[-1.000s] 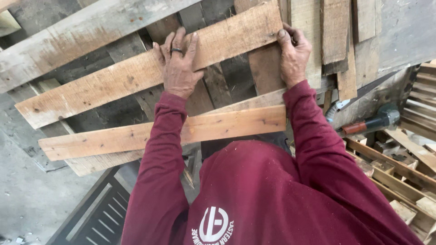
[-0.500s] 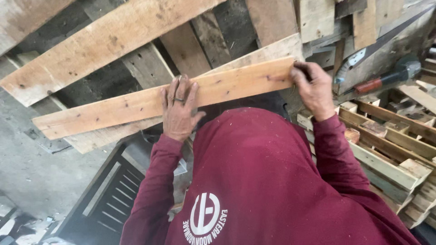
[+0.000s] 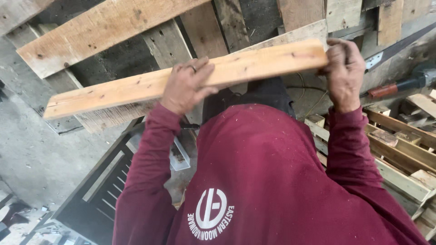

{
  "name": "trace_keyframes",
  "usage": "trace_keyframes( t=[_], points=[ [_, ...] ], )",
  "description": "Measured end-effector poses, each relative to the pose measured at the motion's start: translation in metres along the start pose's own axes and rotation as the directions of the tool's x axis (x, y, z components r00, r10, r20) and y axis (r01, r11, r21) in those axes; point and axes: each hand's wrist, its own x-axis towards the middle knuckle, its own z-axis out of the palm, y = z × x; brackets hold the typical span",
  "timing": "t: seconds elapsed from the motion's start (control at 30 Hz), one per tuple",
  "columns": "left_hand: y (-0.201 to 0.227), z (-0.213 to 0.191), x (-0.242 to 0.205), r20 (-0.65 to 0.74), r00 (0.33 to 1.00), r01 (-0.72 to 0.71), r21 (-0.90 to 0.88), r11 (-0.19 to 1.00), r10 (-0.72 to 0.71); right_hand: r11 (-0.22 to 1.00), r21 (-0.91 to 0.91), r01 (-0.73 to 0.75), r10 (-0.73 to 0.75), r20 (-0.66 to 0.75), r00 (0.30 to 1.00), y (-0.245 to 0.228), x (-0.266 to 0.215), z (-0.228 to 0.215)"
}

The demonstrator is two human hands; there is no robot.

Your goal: The person assembles a wooden pallet by hammering nails into wooden planks. They pick up nails from a container, position the planks on a frame, and use a hammer to secure them. The person also adjusts the position of the planks to ensure proper alignment.

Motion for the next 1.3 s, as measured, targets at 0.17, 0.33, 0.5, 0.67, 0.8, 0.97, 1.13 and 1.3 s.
trace_keyframes(
  t=[0.17,0.33,0.5,0.67,0.8,0.97,1.13,1.3],
  points=[
    [-0.034,-0.027,0.055,0.294,0.832,0.525,-0.145,0.838,-0.471,0.876,-0.382,0.295,-0.327,-0.019,0.945,0.016,0.045,0.025],
    [-0.042,0.01,0.065,-0.295,0.953,0.068,0.004,0.998,-0.063,0.637,-0.671,0.379,-0.509,0.003,0.861,0.032,0.061,0.041],
    [-0.048,0.032,0.055,-0.302,0.952,-0.004,0.149,0.989,0.05,0.724,-0.591,0.354,-0.448,-0.013,0.894,0.028,0.066,0.036],
    [-0.052,0.032,0.052,-0.275,0.958,-0.007,0.251,0.968,0.078,0.827,-0.425,0.367,-0.418,-0.03,0.908,0.023,0.072,0.042],
    [-0.059,0.038,0.062,-0.294,0.952,-0.008,0.25,0.968,0.084,0.836,-0.384,0.392,-0.436,-0.032,0.899,0.028,0.084,0.038],
    [-0.057,0.053,0.087,-0.361,0.918,-0.038,0.328,0.944,0.162,0.905,-0.358,0.229,-0.296,-0.143,0.944,0.043,0.11,0.039],
    [-0.044,0.055,0.094,-0.38,0.923,0.025,0.231,0.973,0.066,0.948,-0.147,0.283,-0.307,-0.172,0.936,0.049,0.113,0.041],
    [-0.035,0.057,0.086,-0.387,0.922,0.076,0.174,0.982,-0.002,0.936,-0.221,0.273,-0.316,-0.187,0.93,0.045,0.104,0.039]
  ],
)
